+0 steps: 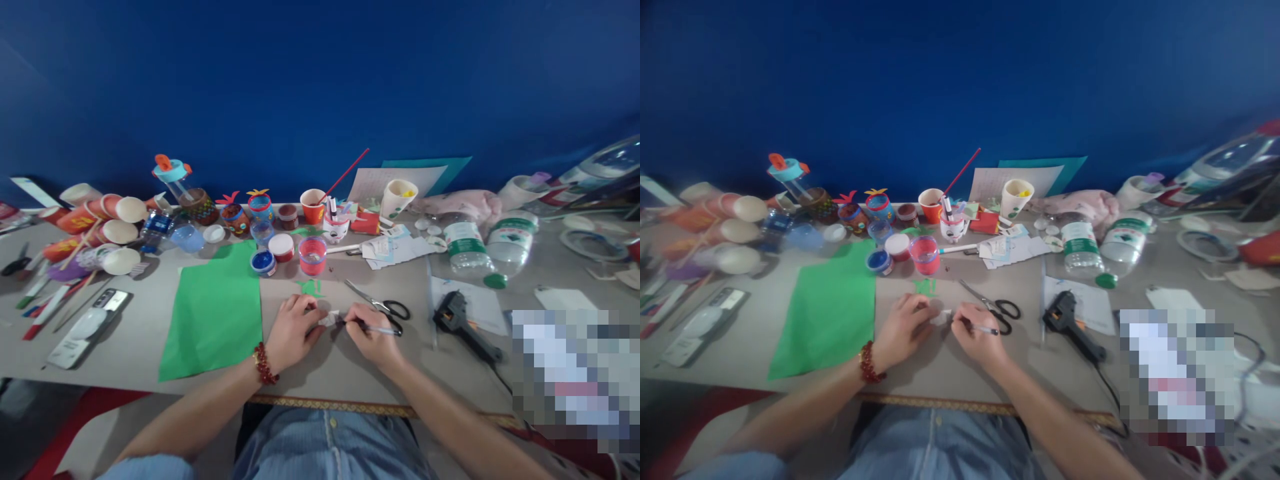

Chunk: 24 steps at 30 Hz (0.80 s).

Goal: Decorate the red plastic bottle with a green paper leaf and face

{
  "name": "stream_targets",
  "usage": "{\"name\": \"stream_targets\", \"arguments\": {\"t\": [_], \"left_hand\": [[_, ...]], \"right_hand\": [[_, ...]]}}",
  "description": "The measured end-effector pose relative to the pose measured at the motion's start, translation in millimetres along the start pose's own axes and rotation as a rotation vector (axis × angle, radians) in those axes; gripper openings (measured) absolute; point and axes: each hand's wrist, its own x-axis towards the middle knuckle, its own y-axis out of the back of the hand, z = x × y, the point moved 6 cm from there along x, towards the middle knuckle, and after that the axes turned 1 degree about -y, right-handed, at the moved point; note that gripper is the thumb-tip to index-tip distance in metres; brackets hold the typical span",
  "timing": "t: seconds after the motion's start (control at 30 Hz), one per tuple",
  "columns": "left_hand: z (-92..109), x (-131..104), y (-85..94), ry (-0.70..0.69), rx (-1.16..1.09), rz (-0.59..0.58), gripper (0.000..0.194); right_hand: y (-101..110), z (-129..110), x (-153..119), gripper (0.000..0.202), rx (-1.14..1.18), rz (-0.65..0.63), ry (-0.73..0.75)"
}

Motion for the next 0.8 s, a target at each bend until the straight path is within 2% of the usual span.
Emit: {"name": "stream_targets", "arguments": {"t": [0.13,0.33,0.8], "left_hand": [[0.2,0.3,0.2,-0.002,0.001,0.001,0.024],[0.1,0.5,0.4,-0.002,0.001,0.007,0.024],[-1.4,-0.7,-1.4,-0.008,0.0,0.013,0.024]], "right_hand": [[-0.3,-0.3,-0.1,0.018,0.012,-0.012,0.005],[1.6,3.8,-1.2,0.016,-0.004,0.05,-0.032],[-1.3,6.1,-1.0,0.015,-0.029,0.027,-0.031]]}}
